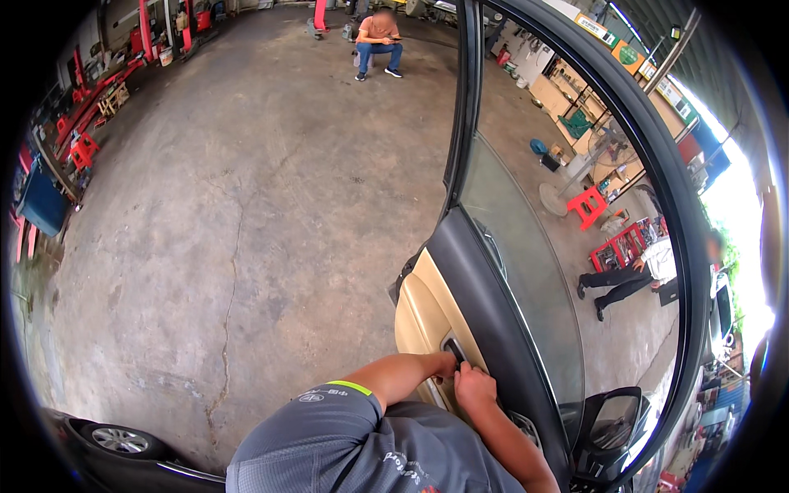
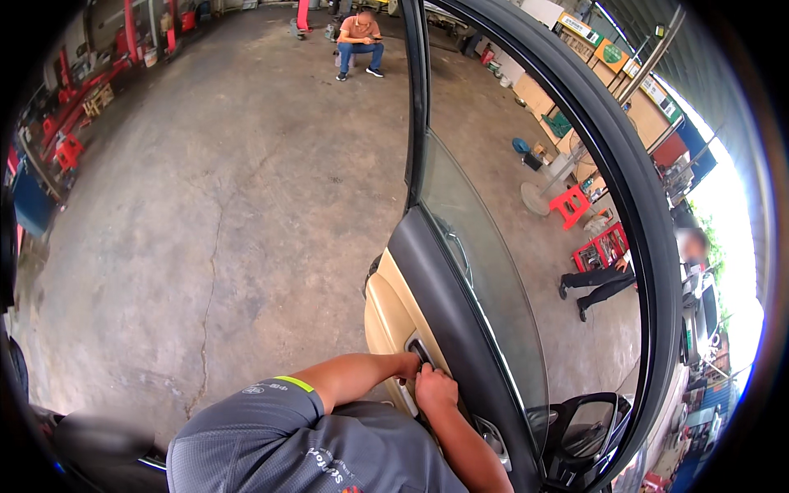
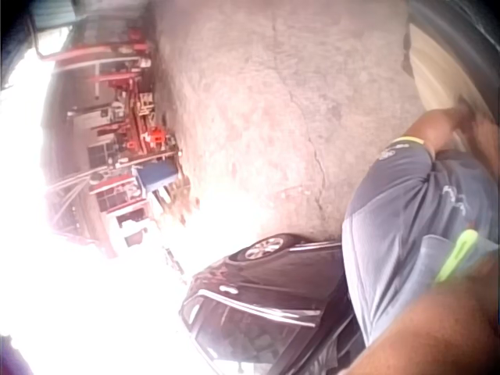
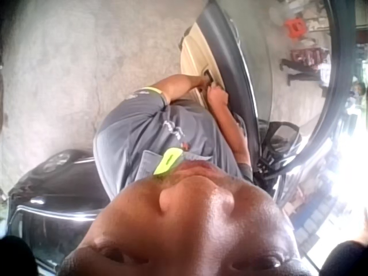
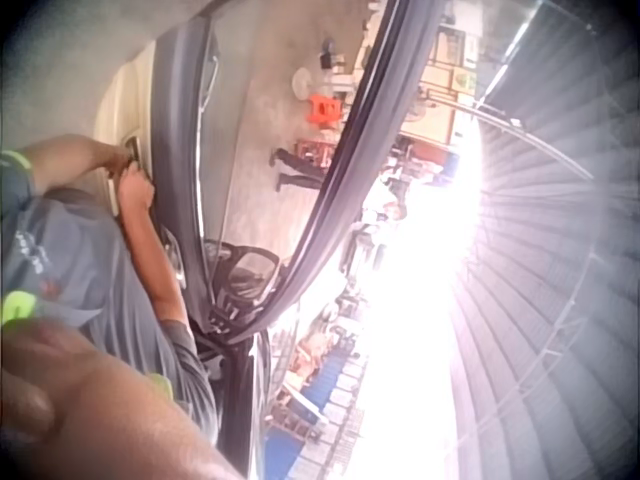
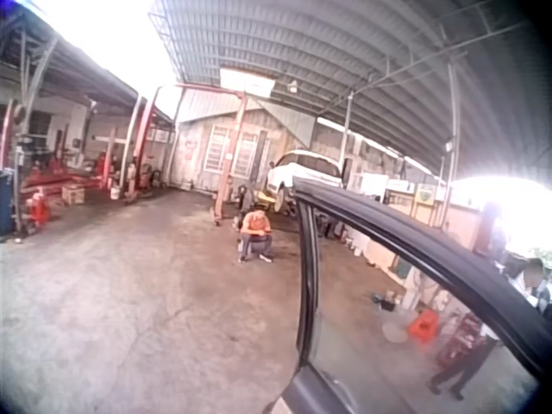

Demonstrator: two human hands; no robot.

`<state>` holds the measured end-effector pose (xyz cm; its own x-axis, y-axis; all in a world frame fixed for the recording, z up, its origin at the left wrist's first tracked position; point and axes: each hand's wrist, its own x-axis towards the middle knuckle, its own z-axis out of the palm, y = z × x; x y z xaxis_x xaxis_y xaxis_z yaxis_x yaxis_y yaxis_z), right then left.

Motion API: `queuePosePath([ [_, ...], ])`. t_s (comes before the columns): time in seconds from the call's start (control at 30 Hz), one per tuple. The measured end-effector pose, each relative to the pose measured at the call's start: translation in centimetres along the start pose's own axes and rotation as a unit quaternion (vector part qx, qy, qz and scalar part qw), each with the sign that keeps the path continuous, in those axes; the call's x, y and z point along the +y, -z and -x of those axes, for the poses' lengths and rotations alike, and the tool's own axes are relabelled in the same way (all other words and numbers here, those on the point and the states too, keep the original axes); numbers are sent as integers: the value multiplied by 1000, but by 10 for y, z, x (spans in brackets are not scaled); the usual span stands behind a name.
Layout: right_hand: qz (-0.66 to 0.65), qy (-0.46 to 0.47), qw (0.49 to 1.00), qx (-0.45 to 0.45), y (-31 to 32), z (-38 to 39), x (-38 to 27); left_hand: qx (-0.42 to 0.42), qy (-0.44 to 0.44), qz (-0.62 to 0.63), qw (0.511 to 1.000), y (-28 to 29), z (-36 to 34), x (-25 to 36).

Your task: The person uses a screwdriver to pry and remove the interior door panel of a car. They work around the door handle, window controls, and lower trim, then pull the panel away from the door frame.

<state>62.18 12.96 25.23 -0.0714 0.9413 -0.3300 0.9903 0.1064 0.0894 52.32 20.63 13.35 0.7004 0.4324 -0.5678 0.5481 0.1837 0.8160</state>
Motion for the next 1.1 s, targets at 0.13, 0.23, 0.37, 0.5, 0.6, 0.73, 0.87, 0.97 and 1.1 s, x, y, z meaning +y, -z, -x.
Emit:
queuePosePath([
  [0.13,-10,-5,999,47,-1,1,-6,0,5,6,1000,1,0,-1],
  [0.23,-33,-16,999,22,3,0,-8,1,10,13,1000,2,1,0],
  [0.37,-50,-11,997,62,-12,0,1,-4,14,23,1000,3,7,8],
  [0.5,-52,8,993,108,-13,-2,3,12,32,38,999,1,-8,-7],
  [0.6,-55,4,992,118,-13,-1,3,70,-15,63,995,-8,-13,-18],
  [0.73,-54,1,991,120,-4,1,0,165,-89,47,981,-20,-22,-36],
  [0.87,-75,-12,990,122,0,7,1,195,-73,56,976,-25,0,-23],
  [0.97,-86,-15,986,143,18,12,-2,290,-127,-52,947,-32,-13,-35],
  [1.1,-118,-37,976,179,47,25,-1,266,-126,-102,950,-18,24,-2],
])
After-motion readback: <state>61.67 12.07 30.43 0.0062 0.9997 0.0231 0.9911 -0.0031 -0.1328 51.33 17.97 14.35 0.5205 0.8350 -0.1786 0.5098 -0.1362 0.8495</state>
